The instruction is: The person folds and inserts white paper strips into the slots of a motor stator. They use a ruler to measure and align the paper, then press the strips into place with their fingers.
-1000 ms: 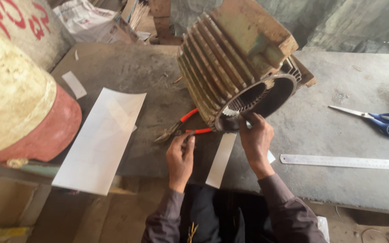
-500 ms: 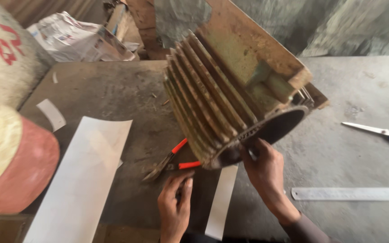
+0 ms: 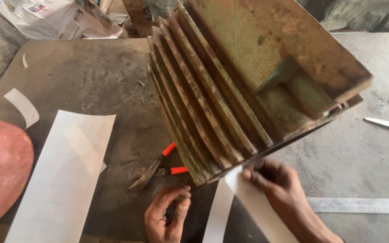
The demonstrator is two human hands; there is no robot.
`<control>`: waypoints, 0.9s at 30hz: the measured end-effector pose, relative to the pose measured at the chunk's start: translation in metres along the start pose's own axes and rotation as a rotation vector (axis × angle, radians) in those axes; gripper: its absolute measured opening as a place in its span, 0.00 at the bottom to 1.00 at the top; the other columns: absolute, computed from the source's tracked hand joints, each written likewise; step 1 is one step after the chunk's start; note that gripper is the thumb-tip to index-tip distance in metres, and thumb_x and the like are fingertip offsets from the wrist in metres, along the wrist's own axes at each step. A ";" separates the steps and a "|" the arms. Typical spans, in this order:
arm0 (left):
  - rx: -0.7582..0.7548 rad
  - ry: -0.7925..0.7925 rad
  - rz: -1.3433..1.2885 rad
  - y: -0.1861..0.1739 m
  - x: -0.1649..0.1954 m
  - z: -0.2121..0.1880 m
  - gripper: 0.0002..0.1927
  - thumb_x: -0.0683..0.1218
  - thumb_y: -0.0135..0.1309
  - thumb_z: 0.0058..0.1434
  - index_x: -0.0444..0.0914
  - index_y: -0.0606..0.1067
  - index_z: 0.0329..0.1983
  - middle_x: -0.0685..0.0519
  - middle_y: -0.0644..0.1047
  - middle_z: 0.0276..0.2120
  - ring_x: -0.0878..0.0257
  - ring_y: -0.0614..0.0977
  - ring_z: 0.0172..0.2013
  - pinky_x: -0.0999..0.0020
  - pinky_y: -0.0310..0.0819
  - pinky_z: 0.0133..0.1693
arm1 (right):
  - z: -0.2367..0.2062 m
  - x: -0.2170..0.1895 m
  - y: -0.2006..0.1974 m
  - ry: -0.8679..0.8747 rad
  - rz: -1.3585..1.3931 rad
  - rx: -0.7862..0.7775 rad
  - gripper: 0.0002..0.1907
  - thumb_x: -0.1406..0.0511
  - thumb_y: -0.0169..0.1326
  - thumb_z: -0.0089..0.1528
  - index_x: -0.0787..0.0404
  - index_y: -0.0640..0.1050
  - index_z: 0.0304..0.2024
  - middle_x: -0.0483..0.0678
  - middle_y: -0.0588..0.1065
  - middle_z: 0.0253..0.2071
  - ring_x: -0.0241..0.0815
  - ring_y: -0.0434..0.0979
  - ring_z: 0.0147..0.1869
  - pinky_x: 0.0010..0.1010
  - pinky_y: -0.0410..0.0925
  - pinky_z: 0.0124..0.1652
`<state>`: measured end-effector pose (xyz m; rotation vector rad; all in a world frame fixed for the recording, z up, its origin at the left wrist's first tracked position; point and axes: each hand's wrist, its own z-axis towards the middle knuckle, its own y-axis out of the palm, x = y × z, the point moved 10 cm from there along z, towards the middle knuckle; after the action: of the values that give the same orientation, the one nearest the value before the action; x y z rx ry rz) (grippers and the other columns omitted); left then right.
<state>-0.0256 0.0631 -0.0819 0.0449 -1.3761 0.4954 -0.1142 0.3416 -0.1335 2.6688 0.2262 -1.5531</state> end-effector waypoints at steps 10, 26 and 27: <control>-0.650 -0.011 -0.435 0.077 0.086 -0.049 0.26 0.59 0.71 0.56 0.38 0.84 0.50 0.49 0.79 0.46 0.62 0.84 0.45 0.69 0.81 0.43 | -0.080 0.041 0.028 -0.147 0.152 -0.359 0.14 0.61 0.66 0.55 0.67 0.84 0.33 0.49 0.82 0.27 0.39 0.81 0.35 0.34 0.72 0.38; -0.272 0.259 -0.238 0.037 0.171 -0.100 0.22 0.60 0.56 0.65 0.38 0.77 0.50 0.45 0.76 0.49 0.54 0.81 0.48 0.63 0.78 0.48 | -0.197 0.020 -0.017 -0.418 0.047 -0.216 0.37 0.57 0.61 0.57 0.70 0.72 0.65 0.56 0.78 0.47 0.47 0.79 0.46 0.35 0.72 0.43; -0.164 0.159 -0.205 0.019 0.164 -0.074 0.24 0.60 0.52 0.67 0.37 0.76 0.53 0.41 0.75 0.50 0.51 0.80 0.49 0.61 0.78 0.48 | -0.190 0.024 -0.032 -0.351 0.139 -0.129 0.39 0.58 0.60 0.54 0.70 0.72 0.66 0.55 0.77 0.43 0.45 0.78 0.41 0.34 0.71 0.37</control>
<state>0.0539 0.1548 0.0525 0.0117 -1.2361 0.2093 0.0557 0.3971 -0.0589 2.2174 0.1177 -1.8514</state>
